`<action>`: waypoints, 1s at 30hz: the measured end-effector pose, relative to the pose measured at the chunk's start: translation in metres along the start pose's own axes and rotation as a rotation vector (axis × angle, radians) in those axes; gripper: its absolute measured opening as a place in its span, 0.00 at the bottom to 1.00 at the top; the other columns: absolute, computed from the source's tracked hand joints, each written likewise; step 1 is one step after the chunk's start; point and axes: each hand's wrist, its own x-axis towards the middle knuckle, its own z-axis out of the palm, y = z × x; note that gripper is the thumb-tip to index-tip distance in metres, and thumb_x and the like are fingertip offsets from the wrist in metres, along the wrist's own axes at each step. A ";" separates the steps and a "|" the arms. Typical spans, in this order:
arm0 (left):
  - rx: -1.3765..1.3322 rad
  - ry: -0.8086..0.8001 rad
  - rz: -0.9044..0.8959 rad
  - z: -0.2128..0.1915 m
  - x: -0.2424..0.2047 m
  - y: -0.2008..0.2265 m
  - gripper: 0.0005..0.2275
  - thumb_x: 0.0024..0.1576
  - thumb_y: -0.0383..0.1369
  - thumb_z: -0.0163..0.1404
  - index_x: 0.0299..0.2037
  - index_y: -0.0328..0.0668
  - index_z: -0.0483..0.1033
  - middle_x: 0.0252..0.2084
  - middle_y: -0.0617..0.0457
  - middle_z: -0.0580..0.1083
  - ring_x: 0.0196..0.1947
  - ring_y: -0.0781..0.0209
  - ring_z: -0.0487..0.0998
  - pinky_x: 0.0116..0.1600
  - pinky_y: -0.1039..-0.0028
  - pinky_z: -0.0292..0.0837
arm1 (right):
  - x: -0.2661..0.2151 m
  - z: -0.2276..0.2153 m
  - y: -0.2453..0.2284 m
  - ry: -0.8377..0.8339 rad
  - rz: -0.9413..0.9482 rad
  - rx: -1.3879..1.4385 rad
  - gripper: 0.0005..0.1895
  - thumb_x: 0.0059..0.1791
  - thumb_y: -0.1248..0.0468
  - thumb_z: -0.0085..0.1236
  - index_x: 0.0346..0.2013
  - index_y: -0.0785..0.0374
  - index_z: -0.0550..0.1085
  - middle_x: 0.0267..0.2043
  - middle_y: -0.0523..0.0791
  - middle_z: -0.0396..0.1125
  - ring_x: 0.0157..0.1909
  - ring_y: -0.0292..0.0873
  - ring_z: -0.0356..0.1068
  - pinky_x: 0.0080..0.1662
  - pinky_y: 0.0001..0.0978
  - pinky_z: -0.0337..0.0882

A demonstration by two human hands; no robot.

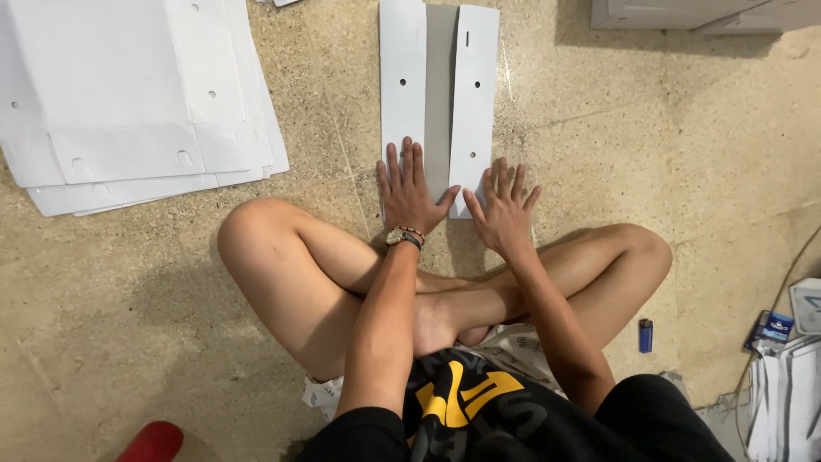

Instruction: The person sits on the floor and folds a flat white cardboard sheet along pre-scored lines. They smooth the creases with their hands, flip the sheet, and continue folding the side flaps inward to form a box shape.

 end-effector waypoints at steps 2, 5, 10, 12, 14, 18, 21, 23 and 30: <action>0.004 0.001 -0.002 -0.002 0.001 -0.002 0.42 0.47 0.64 0.36 0.64 0.40 0.46 0.68 0.49 0.43 0.67 0.45 0.38 0.68 0.55 0.29 | 0.000 0.003 -0.001 -0.022 0.005 0.017 0.41 0.49 0.35 0.18 0.63 0.63 0.52 0.69 0.51 0.30 0.68 0.58 0.21 0.58 0.67 0.24; 0.010 0.001 -0.008 0.000 0.002 -0.003 0.41 0.47 0.64 0.36 0.64 0.41 0.46 0.68 0.49 0.43 0.67 0.45 0.38 0.68 0.55 0.29 | -0.003 0.009 0.003 -0.049 0.006 0.015 0.41 0.49 0.35 0.17 0.62 0.63 0.52 0.69 0.51 0.30 0.68 0.57 0.20 0.58 0.67 0.22; 0.011 -0.015 -0.014 -0.001 0.002 -0.002 0.41 0.48 0.63 0.37 0.64 0.41 0.45 0.68 0.49 0.42 0.67 0.46 0.37 0.68 0.56 0.27 | -0.012 0.013 0.005 -0.104 0.025 -0.023 0.42 0.49 0.35 0.16 0.63 0.64 0.50 0.69 0.50 0.28 0.68 0.58 0.19 0.59 0.65 0.23; 0.003 -0.021 -0.011 0.001 0.003 -0.001 0.42 0.48 0.63 0.38 0.64 0.41 0.45 0.68 0.49 0.42 0.67 0.46 0.37 0.67 0.56 0.27 | -0.014 0.016 0.007 -0.107 0.026 -0.032 0.41 0.49 0.35 0.16 0.63 0.64 0.50 0.69 0.50 0.27 0.68 0.58 0.19 0.59 0.66 0.23; -0.005 -0.037 -0.020 0.000 0.000 -0.003 0.42 0.47 0.63 0.38 0.64 0.41 0.45 0.68 0.49 0.41 0.67 0.46 0.36 0.67 0.56 0.27 | -0.020 0.020 0.007 -0.125 0.024 -0.044 0.41 0.49 0.35 0.16 0.63 0.64 0.49 0.69 0.50 0.27 0.68 0.58 0.19 0.59 0.66 0.23; 0.016 -0.035 -0.019 -0.006 0.004 -0.001 0.41 0.48 0.63 0.37 0.64 0.41 0.46 0.68 0.49 0.42 0.67 0.46 0.37 0.68 0.56 0.27 | -0.023 0.019 0.008 -0.152 0.032 -0.051 0.41 0.49 0.35 0.16 0.63 0.62 0.51 0.69 0.50 0.27 0.68 0.58 0.19 0.59 0.67 0.24; 0.002 -0.005 -0.014 0.001 0.003 -0.001 0.41 0.47 0.63 0.38 0.64 0.41 0.47 0.68 0.49 0.43 0.67 0.46 0.39 0.68 0.56 0.28 | -0.033 0.018 0.008 -0.166 0.030 -0.049 0.41 0.49 0.36 0.17 0.62 0.63 0.51 0.69 0.51 0.28 0.68 0.60 0.21 0.58 0.68 0.25; -0.015 0.023 -0.010 0.004 0.000 -0.002 0.41 0.47 0.63 0.40 0.64 0.41 0.48 0.67 0.49 0.44 0.67 0.45 0.39 0.67 0.56 0.29 | -0.038 0.020 0.009 -0.166 0.027 -0.026 0.40 0.49 0.36 0.19 0.62 0.64 0.51 0.69 0.52 0.29 0.68 0.61 0.22 0.58 0.68 0.25; 0.009 0.044 -0.004 0.003 0.002 -0.003 0.42 0.47 0.63 0.40 0.64 0.40 0.48 0.67 0.49 0.44 0.67 0.45 0.40 0.67 0.55 0.30 | -0.040 0.020 0.010 -0.189 0.025 -0.044 0.41 0.48 0.35 0.18 0.61 0.62 0.54 0.69 0.49 0.29 0.68 0.60 0.21 0.59 0.67 0.24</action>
